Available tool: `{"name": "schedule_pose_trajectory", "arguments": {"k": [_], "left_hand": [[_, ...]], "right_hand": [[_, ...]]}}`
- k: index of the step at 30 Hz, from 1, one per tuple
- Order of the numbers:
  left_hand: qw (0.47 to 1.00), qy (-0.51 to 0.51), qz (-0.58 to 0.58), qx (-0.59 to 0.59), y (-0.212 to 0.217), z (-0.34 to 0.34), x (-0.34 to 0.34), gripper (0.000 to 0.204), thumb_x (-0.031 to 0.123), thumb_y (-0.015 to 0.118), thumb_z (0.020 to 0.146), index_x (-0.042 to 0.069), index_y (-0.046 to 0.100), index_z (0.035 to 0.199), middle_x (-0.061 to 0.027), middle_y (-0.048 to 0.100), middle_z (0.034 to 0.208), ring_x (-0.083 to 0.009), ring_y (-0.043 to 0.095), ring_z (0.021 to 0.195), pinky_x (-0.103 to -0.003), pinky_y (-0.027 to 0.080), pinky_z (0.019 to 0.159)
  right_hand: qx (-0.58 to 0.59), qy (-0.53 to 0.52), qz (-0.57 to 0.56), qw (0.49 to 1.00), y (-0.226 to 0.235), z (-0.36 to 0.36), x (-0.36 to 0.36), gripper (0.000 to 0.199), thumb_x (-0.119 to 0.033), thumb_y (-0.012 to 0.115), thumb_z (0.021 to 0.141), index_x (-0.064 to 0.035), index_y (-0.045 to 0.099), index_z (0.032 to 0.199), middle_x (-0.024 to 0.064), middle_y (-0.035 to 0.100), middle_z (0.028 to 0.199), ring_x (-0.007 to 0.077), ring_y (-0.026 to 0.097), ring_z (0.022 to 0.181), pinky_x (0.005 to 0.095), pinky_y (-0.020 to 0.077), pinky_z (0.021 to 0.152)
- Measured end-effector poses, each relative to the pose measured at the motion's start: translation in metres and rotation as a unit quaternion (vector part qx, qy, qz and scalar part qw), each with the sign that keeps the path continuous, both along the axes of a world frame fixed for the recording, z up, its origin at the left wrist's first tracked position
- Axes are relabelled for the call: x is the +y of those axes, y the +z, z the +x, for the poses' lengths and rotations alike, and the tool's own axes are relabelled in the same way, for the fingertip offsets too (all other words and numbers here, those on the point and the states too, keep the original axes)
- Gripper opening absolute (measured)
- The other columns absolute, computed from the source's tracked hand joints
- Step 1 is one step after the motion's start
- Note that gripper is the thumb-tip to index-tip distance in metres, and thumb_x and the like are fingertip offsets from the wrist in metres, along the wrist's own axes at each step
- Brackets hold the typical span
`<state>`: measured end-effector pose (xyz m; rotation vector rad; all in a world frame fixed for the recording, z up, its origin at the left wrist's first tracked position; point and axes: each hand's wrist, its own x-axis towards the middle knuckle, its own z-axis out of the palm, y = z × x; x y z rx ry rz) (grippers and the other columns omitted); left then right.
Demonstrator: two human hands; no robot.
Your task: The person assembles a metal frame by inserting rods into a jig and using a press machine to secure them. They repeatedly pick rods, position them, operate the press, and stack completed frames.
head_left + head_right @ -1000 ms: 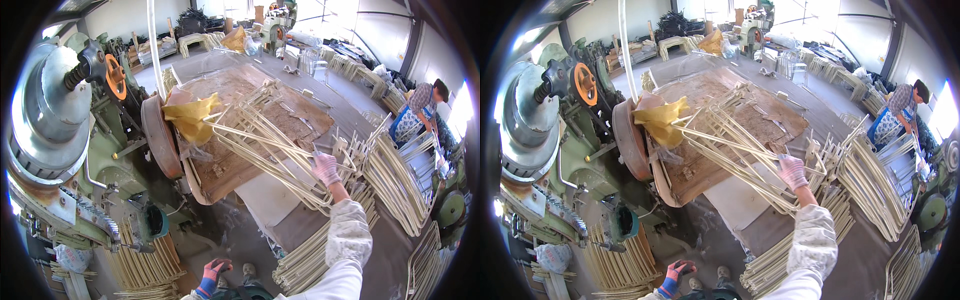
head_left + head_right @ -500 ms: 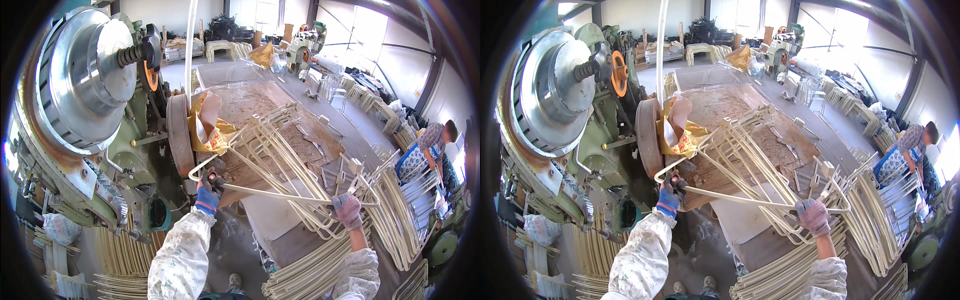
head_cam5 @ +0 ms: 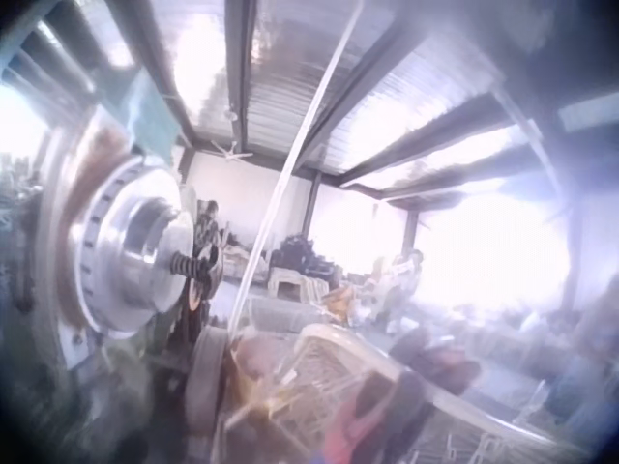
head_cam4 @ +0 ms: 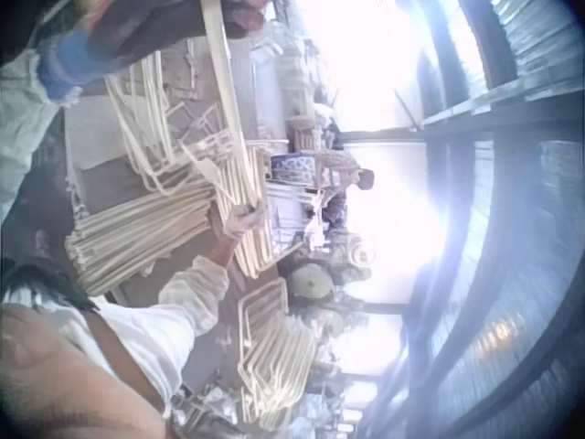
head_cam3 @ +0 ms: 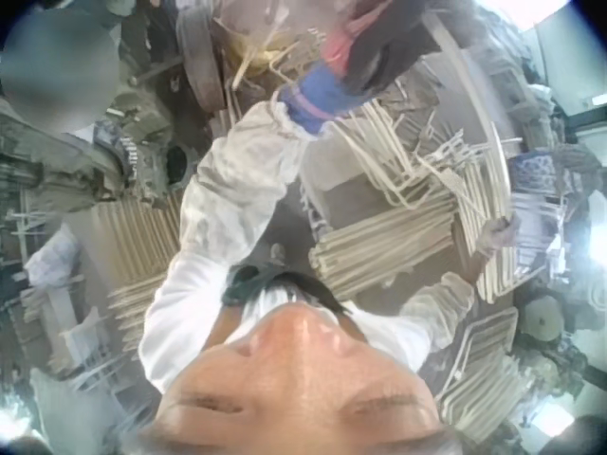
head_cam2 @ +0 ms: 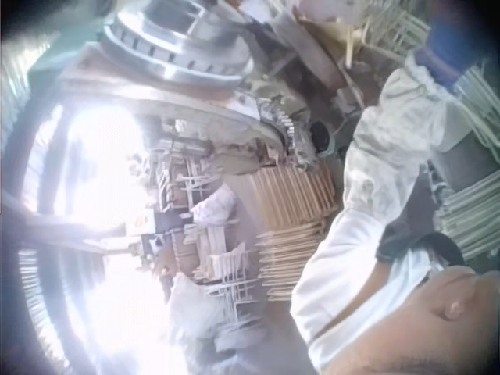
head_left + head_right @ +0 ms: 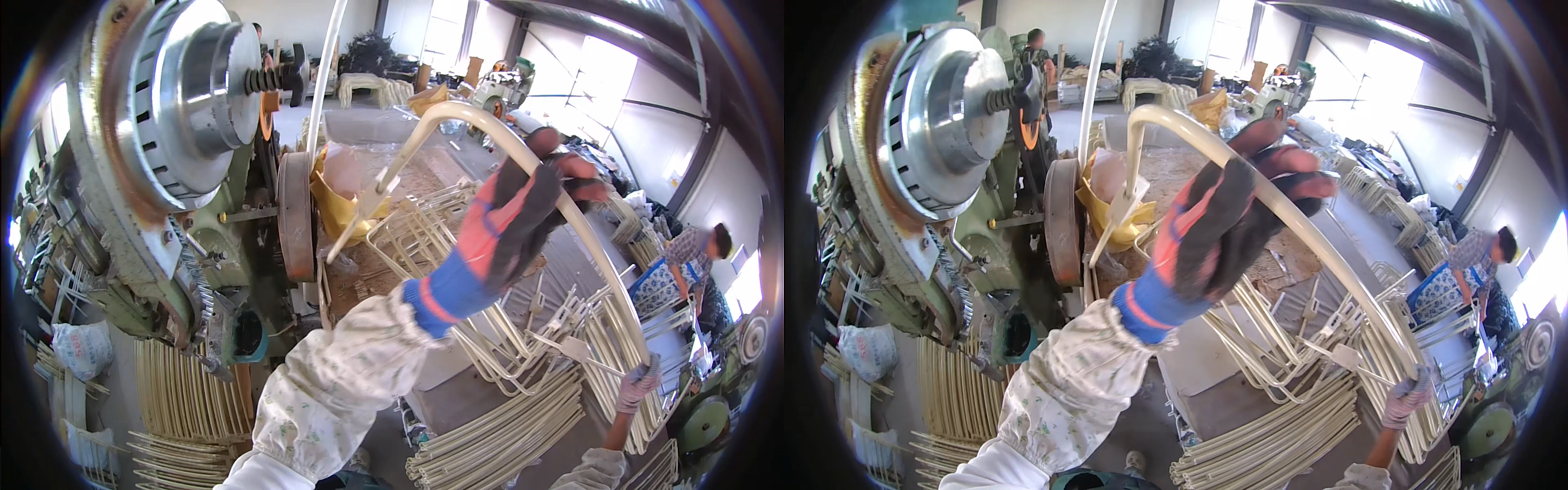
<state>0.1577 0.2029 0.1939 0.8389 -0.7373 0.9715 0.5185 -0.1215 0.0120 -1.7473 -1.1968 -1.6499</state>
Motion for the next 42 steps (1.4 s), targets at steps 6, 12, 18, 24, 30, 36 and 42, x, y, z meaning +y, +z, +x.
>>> {"name": "schedule_pose_trajectory", "arguments": {"k": [6, 12, 18, 24, 30, 36, 42], "left_hand": [[0.953, 0.141, 0.102, 0.246, -0.101, -0.057, -0.035, 0.034, 0.007, 0.045, 0.091, -0.001, 0.042, 0.124, -0.0078, 0.056, 0.110, -0.0148, 0.051, 0.105, -0.027, 0.037, 0.093], [0.927, 0.227, 0.205, 0.217, -0.112, -0.116, -0.131, 0.057, 0.009, 0.053, 0.085, -0.001, 0.026, 0.134, -0.0154, 0.038, 0.133, -0.0259, 0.039, 0.122, -0.038, 0.027, 0.102], [0.978, 0.157, 0.105, 0.084, -0.071, -0.160, -0.204, 0.057, 0.007, 0.033, 0.092, 0.003, 0.006, 0.141, -0.0164, 0.010, 0.147, -0.0319, 0.017, 0.134, -0.039, 0.012, 0.107], [0.932, -0.159, -0.315, -0.080, -0.082, -0.199, -0.282, 0.036, 0.010, 0.036, 0.095, 0.006, 0.031, 0.130, -0.0158, 0.041, 0.129, -0.0297, 0.036, 0.123, -0.038, 0.027, 0.105], [0.910, 0.160, -0.346, -0.165, -0.077, -0.269, -0.298, 0.015, 0.024, 0.040, 0.095, 0.011, 0.045, 0.101, -0.0116, 0.049, 0.087, -0.0269, 0.051, 0.077, -0.054, 0.041, 0.087], [0.866, 0.328, -0.322, -0.198, -0.058, -0.347, -0.305, 0.025, 0.034, 0.043, 0.093, 0.011, 0.044, 0.101, -0.0022, 0.039, 0.066, -0.0113, 0.035, 0.051, -0.029, 0.037, 0.050], [0.856, 0.431, -0.274, -0.083, -0.053, -0.388, -0.293, 0.016, 0.021, 0.044, 0.094, 0.006, 0.046, 0.100, -0.0007, 0.044, 0.071, -0.0052, 0.036, 0.055, -0.019, 0.029, 0.048]], "right_hand": [[-0.110, -0.115, 0.009, 0.987, 0.119, -0.079, -0.069, 0.032, -0.009, 0.046, 0.084, 0.0013, 0.050, 0.114, 0.0154, 0.057, 0.106, 0.0328, 0.055, 0.094, 0.0431, 0.0390, 0.086], [-0.140, -0.017, -0.059, 0.988, 0.209, -0.136, -0.084, 0.024, -0.007, 0.048, 0.081, -0.0013, 0.055, 0.103, 0.0161, 0.059, 0.091, 0.0338, 0.057, 0.082, 0.0408, 0.0432, 0.077], [-0.127, 0.017, -0.118, 0.985, 0.231, -0.213, -0.108, 0.015, -0.010, 0.045, 0.084, -0.0004, 0.056, 0.085, 0.0133, 0.057, 0.079, 0.0297, 0.055, 0.075, 0.0375, 0.0407, 0.068], [-0.041, 0.019, -0.202, 0.978, 0.250, -0.330, -0.130, 0.020, -0.016, 0.048, 0.087, -0.0013, 0.054, 0.075, 0.0114, 0.047, 0.062, 0.0256, 0.046, 0.057, 0.0366, 0.0360, 0.056], [0.242, 0.118, -0.504, 0.821, 0.276, -0.468, -0.046, 0.033, -0.032, 0.053, 0.085, -0.0007, 0.055, 0.076, 0.0096, 0.046, 0.057, 0.0190, 0.046, 0.053, 0.0323, 0.0369, 0.054], [0.017, 0.349, -0.477, 0.807, 0.301, -0.604, 0.028, 0.030, -0.033, 0.054, 0.085, -0.0029, 0.052, 0.089, 0.0085, 0.049, 0.066, 0.0184, 0.051, 0.062, 0.0323, 0.0414, 0.060], [-0.056, 0.492, -0.493, 0.715, 0.335, -0.769, 0.082, 0.028, -0.028, 0.055, 0.085, -0.0054, 0.047, 0.099, 0.0078, 0.047, 0.068, 0.0183, 0.051, 0.064, 0.0335, 0.0440, 0.061]]}}
